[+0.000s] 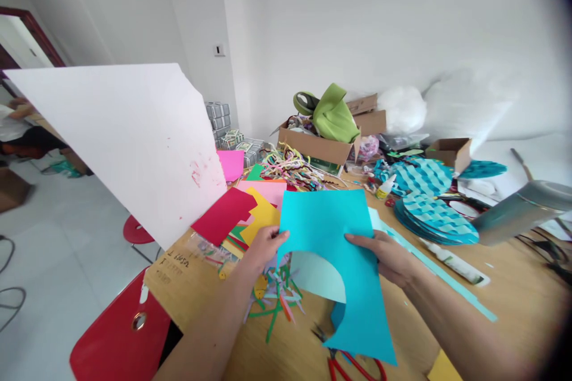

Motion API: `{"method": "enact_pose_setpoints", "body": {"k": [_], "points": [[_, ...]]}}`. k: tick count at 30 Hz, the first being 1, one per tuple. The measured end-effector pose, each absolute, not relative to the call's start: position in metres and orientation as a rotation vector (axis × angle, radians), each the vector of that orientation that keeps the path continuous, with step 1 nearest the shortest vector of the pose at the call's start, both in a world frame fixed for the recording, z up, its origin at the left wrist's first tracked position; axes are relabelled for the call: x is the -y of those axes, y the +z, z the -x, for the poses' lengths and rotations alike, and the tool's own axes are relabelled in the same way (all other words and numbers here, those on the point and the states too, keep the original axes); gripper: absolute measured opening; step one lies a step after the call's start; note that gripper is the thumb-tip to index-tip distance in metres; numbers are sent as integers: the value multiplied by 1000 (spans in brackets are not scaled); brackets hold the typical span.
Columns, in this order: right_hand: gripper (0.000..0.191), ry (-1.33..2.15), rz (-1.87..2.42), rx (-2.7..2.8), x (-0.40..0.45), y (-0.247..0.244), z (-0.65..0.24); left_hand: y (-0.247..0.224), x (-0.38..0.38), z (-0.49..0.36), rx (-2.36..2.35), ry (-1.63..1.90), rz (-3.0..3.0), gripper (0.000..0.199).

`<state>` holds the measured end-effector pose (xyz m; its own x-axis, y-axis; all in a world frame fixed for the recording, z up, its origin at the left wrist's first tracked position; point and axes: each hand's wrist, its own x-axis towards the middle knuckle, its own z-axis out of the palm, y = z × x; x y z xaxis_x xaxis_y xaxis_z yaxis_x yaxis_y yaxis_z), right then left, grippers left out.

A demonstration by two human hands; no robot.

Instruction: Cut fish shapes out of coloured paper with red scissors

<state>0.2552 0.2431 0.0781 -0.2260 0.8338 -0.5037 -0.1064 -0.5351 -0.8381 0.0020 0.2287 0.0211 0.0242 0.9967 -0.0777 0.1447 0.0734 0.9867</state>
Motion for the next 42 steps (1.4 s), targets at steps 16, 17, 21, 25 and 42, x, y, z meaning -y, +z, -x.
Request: {"method": "enact_pose_setpoints", "body": {"k": [16,17,21,25,42], "points": [[42,1495,1233,605,-233,139,-298,-8,-249,128,-2350,399,-1761,62],[43,1489,1235,600,-232,140,-298,-10,-249,125,-2362,318,-1799,62],[41,1488,1238,604,-231,139,-295,-5,-246,106,-2413,186,-1910,66],[36,1500,1255,623,-232,137,-294,11,-238,75,-2311,184,-2194,81],[26,1590,1179,717,-222,128,-292,36,-243,13,-2177,-159,-2189,84]]}}
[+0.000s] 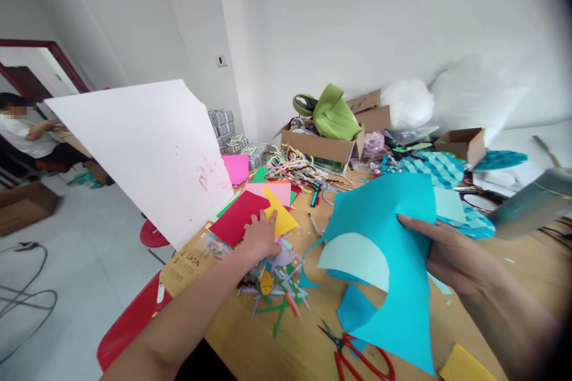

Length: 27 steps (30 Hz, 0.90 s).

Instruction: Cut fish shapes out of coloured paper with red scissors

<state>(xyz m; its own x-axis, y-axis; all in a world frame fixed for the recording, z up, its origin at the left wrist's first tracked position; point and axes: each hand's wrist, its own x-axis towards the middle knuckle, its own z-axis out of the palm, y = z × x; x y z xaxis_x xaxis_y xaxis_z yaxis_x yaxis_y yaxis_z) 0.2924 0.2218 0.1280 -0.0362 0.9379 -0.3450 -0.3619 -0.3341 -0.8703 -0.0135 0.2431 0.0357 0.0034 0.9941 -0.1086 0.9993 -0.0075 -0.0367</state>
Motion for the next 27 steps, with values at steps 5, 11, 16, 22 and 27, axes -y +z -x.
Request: {"method": "enact_pose_setpoints", "body": {"k": [5,11,16,22,27], "points": [[27,1600,1157,726,-218,125,-296,39,-253,19,-2097,-86,-2182,77],[30,1576,1167,712,-214,127,-303,54,-270,46,-1937,-81,-2205,77],[29,1574,1197,730,-211,129,-307,61,-274,62,-1873,-78,-2201,76],[29,1611,1320,868,-209,128,-304,61,-280,68,-1786,-66,-2195,74],[21,1536,1544,1120,-206,112,-312,62,-283,68,-1799,-105,-2161,50]]}}
